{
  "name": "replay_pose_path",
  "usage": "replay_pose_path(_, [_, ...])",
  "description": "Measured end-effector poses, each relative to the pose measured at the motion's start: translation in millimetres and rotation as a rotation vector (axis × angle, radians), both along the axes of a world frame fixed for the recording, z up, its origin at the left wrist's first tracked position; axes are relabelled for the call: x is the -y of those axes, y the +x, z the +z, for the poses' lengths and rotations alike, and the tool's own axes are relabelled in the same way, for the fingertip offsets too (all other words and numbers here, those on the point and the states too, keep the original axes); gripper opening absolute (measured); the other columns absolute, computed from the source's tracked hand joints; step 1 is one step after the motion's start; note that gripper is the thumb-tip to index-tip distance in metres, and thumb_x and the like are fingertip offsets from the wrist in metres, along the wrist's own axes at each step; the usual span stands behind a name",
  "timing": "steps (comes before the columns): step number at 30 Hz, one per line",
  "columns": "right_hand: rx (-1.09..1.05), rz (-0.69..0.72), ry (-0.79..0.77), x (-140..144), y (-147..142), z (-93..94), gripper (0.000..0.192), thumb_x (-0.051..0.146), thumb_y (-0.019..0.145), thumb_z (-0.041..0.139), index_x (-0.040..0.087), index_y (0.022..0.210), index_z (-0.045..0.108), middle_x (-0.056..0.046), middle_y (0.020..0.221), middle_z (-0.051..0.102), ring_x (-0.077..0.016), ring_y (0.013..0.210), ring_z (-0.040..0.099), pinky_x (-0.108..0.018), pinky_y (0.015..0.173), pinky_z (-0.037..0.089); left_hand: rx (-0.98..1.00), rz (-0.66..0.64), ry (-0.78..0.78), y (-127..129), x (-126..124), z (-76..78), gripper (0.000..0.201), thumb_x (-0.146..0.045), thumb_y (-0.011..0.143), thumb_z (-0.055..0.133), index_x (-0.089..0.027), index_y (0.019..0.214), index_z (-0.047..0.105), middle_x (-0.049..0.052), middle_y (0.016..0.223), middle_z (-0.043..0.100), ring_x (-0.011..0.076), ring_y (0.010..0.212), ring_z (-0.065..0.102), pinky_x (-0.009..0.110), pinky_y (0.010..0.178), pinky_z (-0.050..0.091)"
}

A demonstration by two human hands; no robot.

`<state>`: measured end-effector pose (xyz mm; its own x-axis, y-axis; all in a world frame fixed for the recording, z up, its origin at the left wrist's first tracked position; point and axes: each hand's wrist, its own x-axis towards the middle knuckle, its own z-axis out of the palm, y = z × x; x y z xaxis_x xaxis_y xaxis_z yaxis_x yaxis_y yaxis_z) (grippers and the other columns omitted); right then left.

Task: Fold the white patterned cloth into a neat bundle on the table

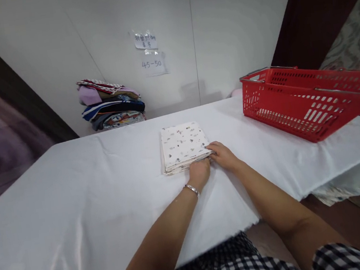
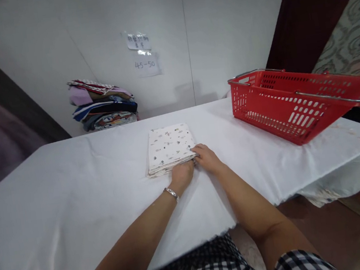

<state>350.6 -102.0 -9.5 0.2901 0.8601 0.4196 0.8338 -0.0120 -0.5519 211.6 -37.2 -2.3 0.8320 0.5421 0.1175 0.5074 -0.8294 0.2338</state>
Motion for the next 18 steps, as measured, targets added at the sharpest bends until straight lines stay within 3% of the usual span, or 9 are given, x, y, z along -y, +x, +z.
replay_pose_path(5, [0.044,-0.187,-0.121,-3.0,-4.6,-4.2,0.047,0.02,0.075,0.056,0.024,0.122,0.054,-0.008,0.123,0.051,-0.0245,0.112,0.047,-0.036,0.09,0.042,-0.001,-0.04,0.065,-2.7,0.5,-3.4,0.029,-0.016,0.09,0.035,-0.013,0.1,0.062,0.012,0.094,0.068,0.023,0.089,0.064,0.035,0.079,0.046])
replay_pose_path(10, [0.017,-0.15,-0.15,-2.0,-0.7,-11.6,0.048,0.02,0.078,0.052,0.022,0.126,0.05,-0.008,0.127,0.049,-0.0235,0.115,0.047,-0.036,0.092,0.042,0.013,-0.054,0.099,-15.7,2.1,-1.9,0.028,-0.021,0.091,0.036,-0.017,0.103,0.061,0.011,0.097,0.068,0.0223,0.089,0.063,0.034,0.078,0.046])
replay_pose_path(15, [0.06,-0.135,-0.113,0.9,2.8,-12.3,0.049,0.021,0.078,0.052,0.021,0.127,0.051,-0.01,0.128,0.049,-0.0246,0.116,0.048,-0.037,0.093,0.043,0.045,-0.142,0.133,-56.2,-4.3,5.3,0.024,-0.022,0.09,0.038,-0.018,0.097,0.061,0.009,0.088,0.067,0.0213,0.085,0.062,0.034,0.078,0.044])
replay_pose_path(18, [0.151,-0.123,-0.039,1.7,2.4,-10.2,0.05,0.02,0.075,0.052,0.022,0.125,0.053,-0.009,0.13,0.049,-0.0264,0.119,0.045,-0.04,0.096,0.041,0.167,-0.088,0.127,-93.0,-20.9,9.2,0.023,-0.022,0.089,0.039,-0.02,0.097,0.061,0.006,0.088,0.066,0.0192,0.085,0.061,0.033,0.08,0.043])
